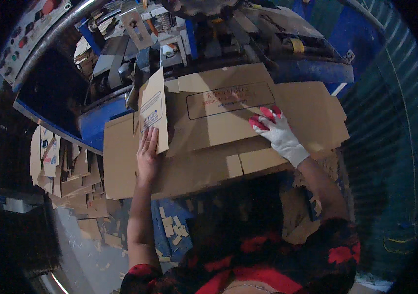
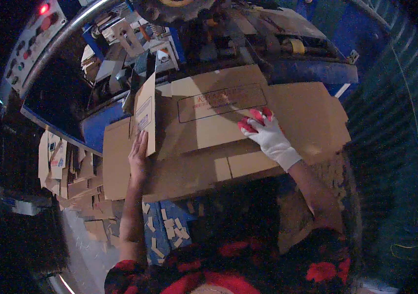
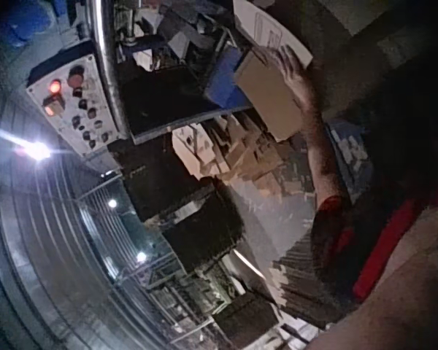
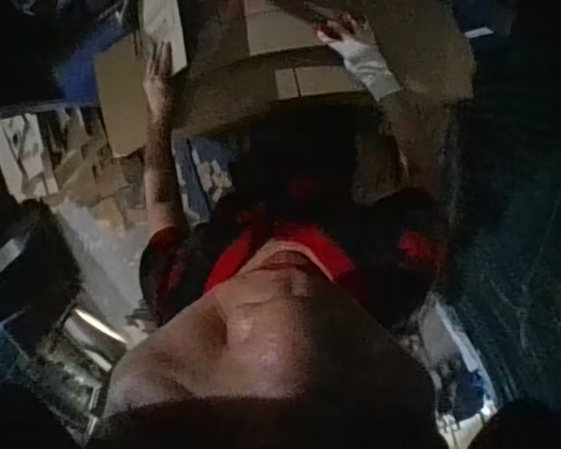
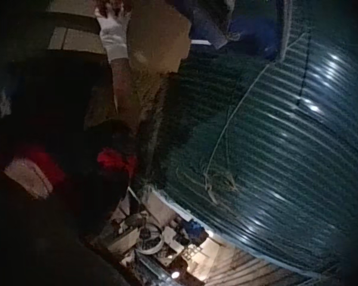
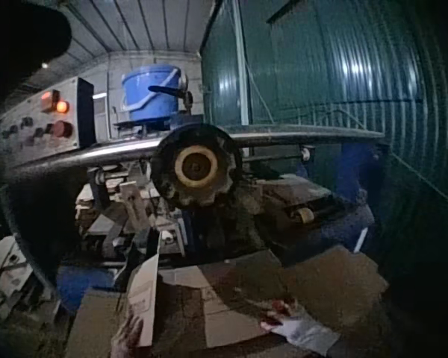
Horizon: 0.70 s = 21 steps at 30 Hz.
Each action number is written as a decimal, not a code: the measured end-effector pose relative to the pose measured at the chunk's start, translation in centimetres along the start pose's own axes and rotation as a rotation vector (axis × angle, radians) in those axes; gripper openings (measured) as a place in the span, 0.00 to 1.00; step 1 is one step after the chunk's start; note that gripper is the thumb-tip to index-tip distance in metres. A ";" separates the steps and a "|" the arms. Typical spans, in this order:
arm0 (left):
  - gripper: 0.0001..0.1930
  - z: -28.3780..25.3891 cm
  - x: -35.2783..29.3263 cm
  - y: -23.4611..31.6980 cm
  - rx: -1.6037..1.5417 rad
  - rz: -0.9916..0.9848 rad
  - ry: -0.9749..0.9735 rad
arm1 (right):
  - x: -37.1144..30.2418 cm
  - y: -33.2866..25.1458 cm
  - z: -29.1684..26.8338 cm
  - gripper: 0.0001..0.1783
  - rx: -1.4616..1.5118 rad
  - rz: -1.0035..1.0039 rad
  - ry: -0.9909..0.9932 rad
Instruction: The person repeatedly folds flat cardboard sheets into box shapes using both hands. They align the flaps and crease the edges, then place the folded boxes onto a nearby stack. The process is continuous and repetitive throughout the clip.
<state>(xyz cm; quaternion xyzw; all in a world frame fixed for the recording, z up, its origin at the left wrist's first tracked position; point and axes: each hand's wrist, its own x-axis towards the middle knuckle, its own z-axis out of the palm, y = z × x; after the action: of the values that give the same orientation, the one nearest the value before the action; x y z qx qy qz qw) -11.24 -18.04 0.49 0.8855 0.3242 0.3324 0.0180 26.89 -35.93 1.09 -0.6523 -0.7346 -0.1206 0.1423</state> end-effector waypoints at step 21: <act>0.17 4.7 8.2 -6.5 -0.048 -0.286 -0.003 | 13.7 10.7 1.2 0.22 0.131 0.245 0.182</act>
<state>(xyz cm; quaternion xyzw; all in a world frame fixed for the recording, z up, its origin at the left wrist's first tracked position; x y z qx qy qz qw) -7.40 -7.30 -0.05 0.8301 0.4390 0.3329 0.0867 35.98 -21.56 4.91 -0.7129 -0.6398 -0.1128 0.2640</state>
